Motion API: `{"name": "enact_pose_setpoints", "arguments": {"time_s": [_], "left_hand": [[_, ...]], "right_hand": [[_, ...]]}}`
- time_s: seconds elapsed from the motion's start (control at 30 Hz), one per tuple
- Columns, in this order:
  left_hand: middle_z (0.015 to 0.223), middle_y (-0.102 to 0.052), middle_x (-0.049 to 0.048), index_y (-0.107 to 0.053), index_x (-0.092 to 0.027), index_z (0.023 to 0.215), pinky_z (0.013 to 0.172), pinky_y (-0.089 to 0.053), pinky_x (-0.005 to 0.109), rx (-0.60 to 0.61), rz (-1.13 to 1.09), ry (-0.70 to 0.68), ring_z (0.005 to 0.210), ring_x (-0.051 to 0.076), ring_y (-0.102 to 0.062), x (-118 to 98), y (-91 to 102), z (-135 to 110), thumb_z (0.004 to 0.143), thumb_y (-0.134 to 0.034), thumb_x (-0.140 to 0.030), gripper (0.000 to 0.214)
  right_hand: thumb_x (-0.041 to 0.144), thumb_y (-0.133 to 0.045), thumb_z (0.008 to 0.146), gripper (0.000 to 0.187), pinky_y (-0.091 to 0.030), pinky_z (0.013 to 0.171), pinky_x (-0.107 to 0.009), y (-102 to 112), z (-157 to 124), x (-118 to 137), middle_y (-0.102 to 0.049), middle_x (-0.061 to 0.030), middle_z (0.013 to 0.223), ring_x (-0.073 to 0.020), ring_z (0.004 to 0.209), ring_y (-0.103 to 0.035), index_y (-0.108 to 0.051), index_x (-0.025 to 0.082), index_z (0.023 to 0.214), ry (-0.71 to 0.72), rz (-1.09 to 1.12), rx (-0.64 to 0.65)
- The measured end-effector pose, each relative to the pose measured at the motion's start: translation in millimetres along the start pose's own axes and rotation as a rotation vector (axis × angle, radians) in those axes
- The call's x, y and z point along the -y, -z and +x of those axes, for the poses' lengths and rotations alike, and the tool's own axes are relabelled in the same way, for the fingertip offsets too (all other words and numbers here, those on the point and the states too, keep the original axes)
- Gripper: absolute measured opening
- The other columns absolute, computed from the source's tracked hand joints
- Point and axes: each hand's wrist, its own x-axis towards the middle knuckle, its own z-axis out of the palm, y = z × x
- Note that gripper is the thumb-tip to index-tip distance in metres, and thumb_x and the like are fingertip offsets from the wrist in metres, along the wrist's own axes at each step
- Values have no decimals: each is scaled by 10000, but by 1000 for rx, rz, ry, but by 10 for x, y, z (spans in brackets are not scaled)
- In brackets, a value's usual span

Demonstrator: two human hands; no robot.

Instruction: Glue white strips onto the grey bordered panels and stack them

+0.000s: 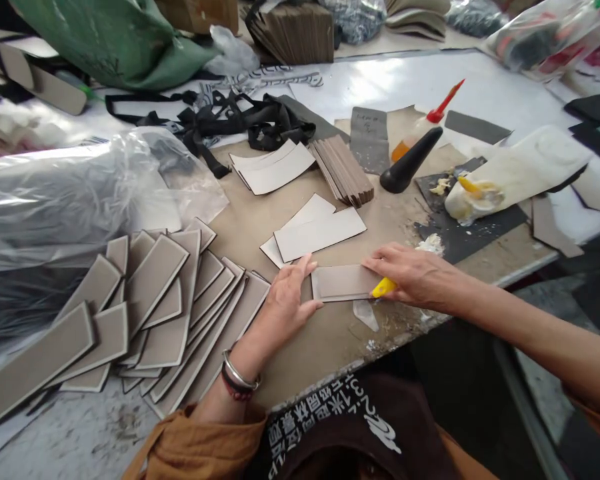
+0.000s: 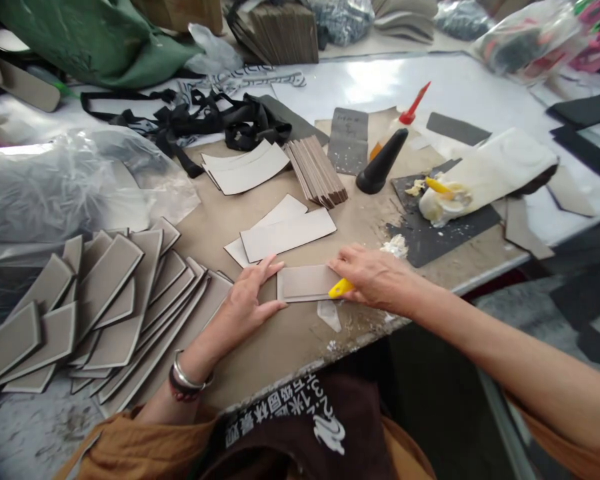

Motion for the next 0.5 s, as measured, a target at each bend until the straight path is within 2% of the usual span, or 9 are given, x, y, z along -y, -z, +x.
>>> {"name": "enact_pose_setpoints", "arguments": {"time_s": [0.27,0.5], "left_hand": [[1252,-562,93,-254,-155,1358,1032,-351,431,6,26,7,1179,216,-433,-9,4,3,691,-708,-124,808],[1256,-557,100,-266,-147,1348,1020,-357,438,18,43,10,1169,222,-437,-7,4,10,697,-708,-139,787]], "right_hand": [[230,-671,721,416,-438,664,-288,-41,35,60,-550,-113,1015,-237,895,-520,-537,135,1102,-2,-39,39],[227,-661,739,368,-424,652,-281,-9,59,106,-557,-101,972,-230,880,-526,-557,131,1079,-27,-69,82]]}}
